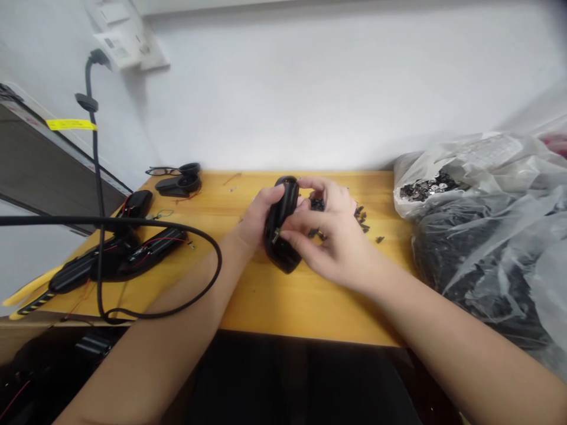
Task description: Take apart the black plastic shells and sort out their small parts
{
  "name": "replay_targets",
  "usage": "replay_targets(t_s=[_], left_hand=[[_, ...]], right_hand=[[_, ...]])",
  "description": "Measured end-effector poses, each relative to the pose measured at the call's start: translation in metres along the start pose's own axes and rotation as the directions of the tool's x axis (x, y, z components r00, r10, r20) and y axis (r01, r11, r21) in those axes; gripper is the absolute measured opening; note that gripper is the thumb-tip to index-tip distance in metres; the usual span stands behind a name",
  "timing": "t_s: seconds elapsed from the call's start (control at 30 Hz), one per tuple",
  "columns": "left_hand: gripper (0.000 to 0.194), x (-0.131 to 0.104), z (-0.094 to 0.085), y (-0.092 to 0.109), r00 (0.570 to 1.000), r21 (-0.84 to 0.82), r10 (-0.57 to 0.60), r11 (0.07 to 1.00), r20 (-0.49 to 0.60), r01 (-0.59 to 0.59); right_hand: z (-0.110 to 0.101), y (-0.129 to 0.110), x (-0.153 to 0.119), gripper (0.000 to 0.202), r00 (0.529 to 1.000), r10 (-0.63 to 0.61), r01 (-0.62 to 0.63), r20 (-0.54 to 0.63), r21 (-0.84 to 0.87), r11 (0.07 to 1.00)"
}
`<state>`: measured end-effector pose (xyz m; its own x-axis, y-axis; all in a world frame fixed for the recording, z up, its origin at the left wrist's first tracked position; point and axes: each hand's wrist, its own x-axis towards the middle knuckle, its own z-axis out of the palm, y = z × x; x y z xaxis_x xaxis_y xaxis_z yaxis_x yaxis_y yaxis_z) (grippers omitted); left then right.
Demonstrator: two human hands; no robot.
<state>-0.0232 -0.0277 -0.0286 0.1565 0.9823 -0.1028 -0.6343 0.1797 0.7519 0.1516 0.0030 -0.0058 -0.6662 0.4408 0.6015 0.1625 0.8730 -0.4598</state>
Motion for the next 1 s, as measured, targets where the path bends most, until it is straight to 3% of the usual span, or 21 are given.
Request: replay_targets(t_s=[0.13, 0.33, 0.57, 1.0], left_hand=[[0.052, -0.001, 0.001, 0.001, 0.993, 0.11, 0.028, 0.993, 0.116, -0.041], [0.048, -0.002, 0.004, 0.004, 0.993, 0.152, 0.052, 0.986, 0.107, -0.068], [0.054, 0.001, 0.004, 0.004, 0.99, 0.161, 0.056, 0.984, 0.13, -0.077], [0.058, 0.0, 0.011, 0.005, 0.999, -0.037, -0.034, 0.999, -0.015, 0.034]], right_hand=[[-0.001, -0.001, 0.0, 0.01, 1.0, 0.016, -0.016, 0.026, -0.008, 1.0], [0.001, -0.002, -0.001, 0.008, 0.997, 0.062, -0.062, -0.037, 0.003, 0.998], [0.002, -0.001, -0.002, 0.01, 0.996, 0.089, -0.088, -0.02, 0.026, 0.996], [0.005, 0.002, -0.001, 0.008, 0.995, 0.099, -0.097, -0.03, 0.07, 0.993]])
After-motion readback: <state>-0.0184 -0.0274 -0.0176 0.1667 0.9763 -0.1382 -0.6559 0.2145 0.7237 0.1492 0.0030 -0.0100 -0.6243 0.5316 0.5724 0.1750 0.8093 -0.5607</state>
